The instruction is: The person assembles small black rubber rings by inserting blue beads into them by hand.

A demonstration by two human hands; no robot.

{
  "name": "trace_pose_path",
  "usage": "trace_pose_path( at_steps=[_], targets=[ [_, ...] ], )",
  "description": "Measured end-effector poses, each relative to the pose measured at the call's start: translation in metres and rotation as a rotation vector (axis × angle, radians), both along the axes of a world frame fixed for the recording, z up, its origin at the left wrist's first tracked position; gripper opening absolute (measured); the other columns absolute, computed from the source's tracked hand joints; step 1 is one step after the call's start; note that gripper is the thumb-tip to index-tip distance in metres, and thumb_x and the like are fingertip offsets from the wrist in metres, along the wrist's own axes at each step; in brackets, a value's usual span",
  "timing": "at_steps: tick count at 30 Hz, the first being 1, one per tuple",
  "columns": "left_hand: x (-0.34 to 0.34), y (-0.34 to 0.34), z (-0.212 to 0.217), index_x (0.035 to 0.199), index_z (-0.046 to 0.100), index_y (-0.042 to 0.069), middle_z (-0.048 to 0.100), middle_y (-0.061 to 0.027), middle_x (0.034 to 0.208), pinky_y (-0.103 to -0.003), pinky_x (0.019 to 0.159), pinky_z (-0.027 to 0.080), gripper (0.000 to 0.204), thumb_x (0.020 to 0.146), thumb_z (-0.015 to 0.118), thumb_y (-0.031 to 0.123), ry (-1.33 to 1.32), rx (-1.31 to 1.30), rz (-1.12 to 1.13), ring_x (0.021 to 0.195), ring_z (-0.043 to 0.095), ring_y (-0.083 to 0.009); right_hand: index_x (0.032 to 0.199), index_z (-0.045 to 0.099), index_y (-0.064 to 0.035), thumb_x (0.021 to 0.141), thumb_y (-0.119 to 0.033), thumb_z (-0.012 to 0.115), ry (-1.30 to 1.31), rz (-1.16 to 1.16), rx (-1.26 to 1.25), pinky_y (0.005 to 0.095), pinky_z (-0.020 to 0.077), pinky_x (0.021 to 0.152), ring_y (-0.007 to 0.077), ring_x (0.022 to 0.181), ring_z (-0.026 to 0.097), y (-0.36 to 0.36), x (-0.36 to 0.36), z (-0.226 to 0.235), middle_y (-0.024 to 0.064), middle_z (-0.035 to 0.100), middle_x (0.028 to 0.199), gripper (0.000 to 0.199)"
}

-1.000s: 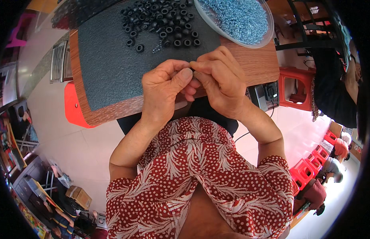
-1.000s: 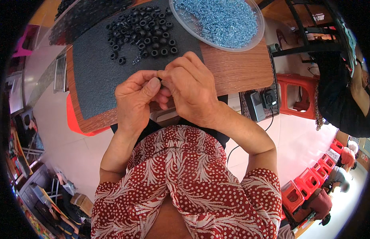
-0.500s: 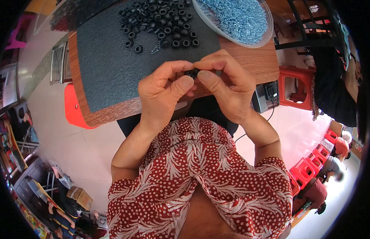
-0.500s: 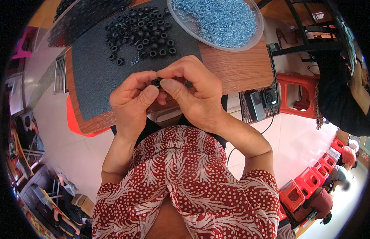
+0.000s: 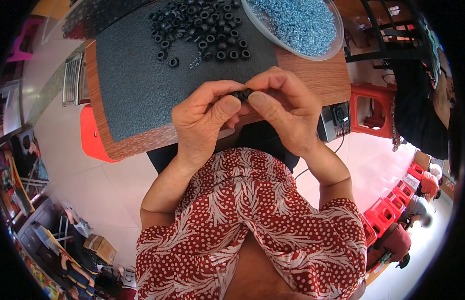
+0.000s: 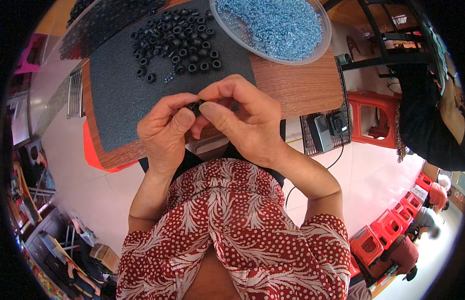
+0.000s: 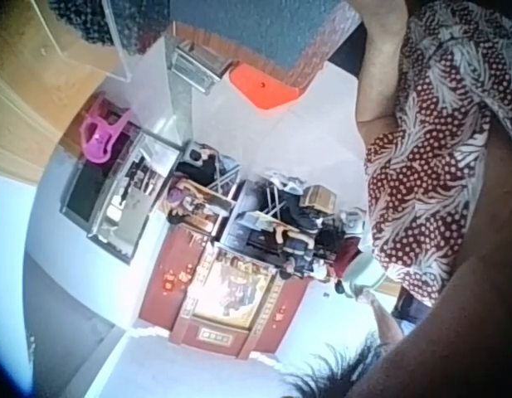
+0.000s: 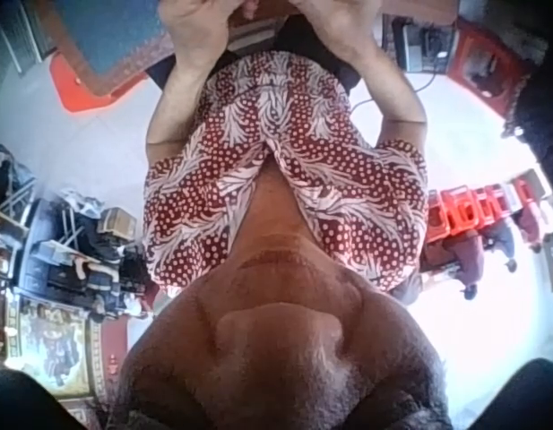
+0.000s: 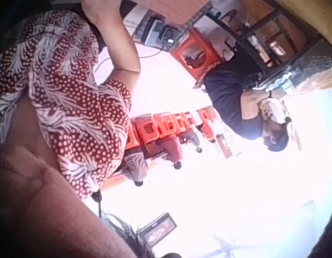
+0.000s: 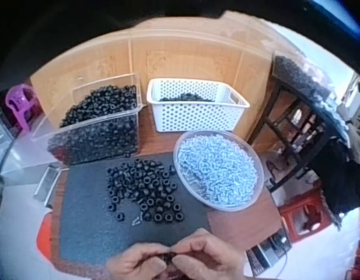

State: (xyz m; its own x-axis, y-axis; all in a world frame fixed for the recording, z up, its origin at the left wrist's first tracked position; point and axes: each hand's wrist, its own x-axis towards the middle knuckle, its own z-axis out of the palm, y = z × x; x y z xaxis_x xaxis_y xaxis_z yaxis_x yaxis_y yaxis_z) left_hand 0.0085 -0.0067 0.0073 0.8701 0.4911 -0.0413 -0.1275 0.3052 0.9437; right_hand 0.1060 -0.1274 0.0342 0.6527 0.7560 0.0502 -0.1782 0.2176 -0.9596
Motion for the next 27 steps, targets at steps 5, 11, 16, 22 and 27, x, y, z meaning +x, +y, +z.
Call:
trace_pose_path(
  at_steps=[5, 11, 16, 22, 27],
  targets=[
    [0.002, -0.002, -0.001, 0.1, 0.063, 0.001, 0.062, -0.0014, 0.076, -0.016, 0.054, 0.044, 0.02, 0.085, 0.062, 0.014, 0.011, 0.021, 0.006, 0.061, 0.052, -0.0041, 0.098, 0.051, 0.0075, 0.086, 0.004, 0.053, 0.01, -0.012, -0.006, 0.0269, 0.0543, 0.066, 0.0163, 0.075, 0.063, -0.001, 0.0, -0.001, 0.0094, 0.058, 0.089, 0.013],
    [0.001, -0.004, 0.006, 0.105, 0.062, 0.001, 0.062, -0.0026, 0.081, -0.017, 0.056, 0.045, 0.02, 0.087, 0.059, 0.009, 0.048, 0.015, -0.008, 0.066, 0.055, -0.0051, 0.097, 0.053, 0.0072, 0.086, 0.002, 0.055, 0.166, -0.002, -0.05, 0.0273, 0.0538, 0.068, 0.0148, 0.075, 0.062, -0.004, 0.007, 0.0, 0.0096, 0.06, 0.089, 0.013],
    [0.002, -0.003, 0.008, 0.106, 0.062, 0.001, 0.062, -0.0029, 0.082, -0.017, 0.057, 0.046, 0.021, 0.087, 0.059, 0.009, 0.081, 0.01, -0.022, 0.068, 0.055, -0.0055, 0.098, 0.053, 0.0072, 0.086, 0.003, 0.055, 0.151, -0.003, -0.029, 0.0275, 0.0538, 0.07, 0.0149, 0.078, 0.062, -0.003, 0.008, -0.001, 0.0099, 0.06, 0.089, 0.013],
    [0.002, -0.003, 0.01, 0.106, 0.061, 0.0, 0.062, -0.0029, 0.081, -0.017, 0.057, 0.045, 0.021, 0.087, 0.059, 0.01, 0.107, -0.031, -0.029, 0.067, 0.055, -0.0055, 0.097, 0.053, 0.0068, 0.085, 0.003, 0.056, 0.17, -0.006, -0.032, 0.0262, 0.0533, 0.07, 0.0138, 0.079, 0.062, -0.004, 0.008, -0.004, 0.0094, 0.059, 0.091, 0.013],
    [0.002, -0.004, 0.01, 0.107, 0.061, 0.0, 0.063, -0.0024, 0.081, -0.016, 0.057, 0.045, 0.022, 0.088, 0.059, 0.011, 0.137, -0.031, -0.049, 0.067, 0.054, -0.0049, 0.096, 0.055, 0.0057, 0.084, 0.004, 0.057, 0.045, -0.037, -0.098, 0.0226, 0.0514, 0.068, 0.0102, 0.076, 0.061, -0.004, 0.006, -0.008, 0.0072, 0.059, 0.09, 0.013]
  ],
)
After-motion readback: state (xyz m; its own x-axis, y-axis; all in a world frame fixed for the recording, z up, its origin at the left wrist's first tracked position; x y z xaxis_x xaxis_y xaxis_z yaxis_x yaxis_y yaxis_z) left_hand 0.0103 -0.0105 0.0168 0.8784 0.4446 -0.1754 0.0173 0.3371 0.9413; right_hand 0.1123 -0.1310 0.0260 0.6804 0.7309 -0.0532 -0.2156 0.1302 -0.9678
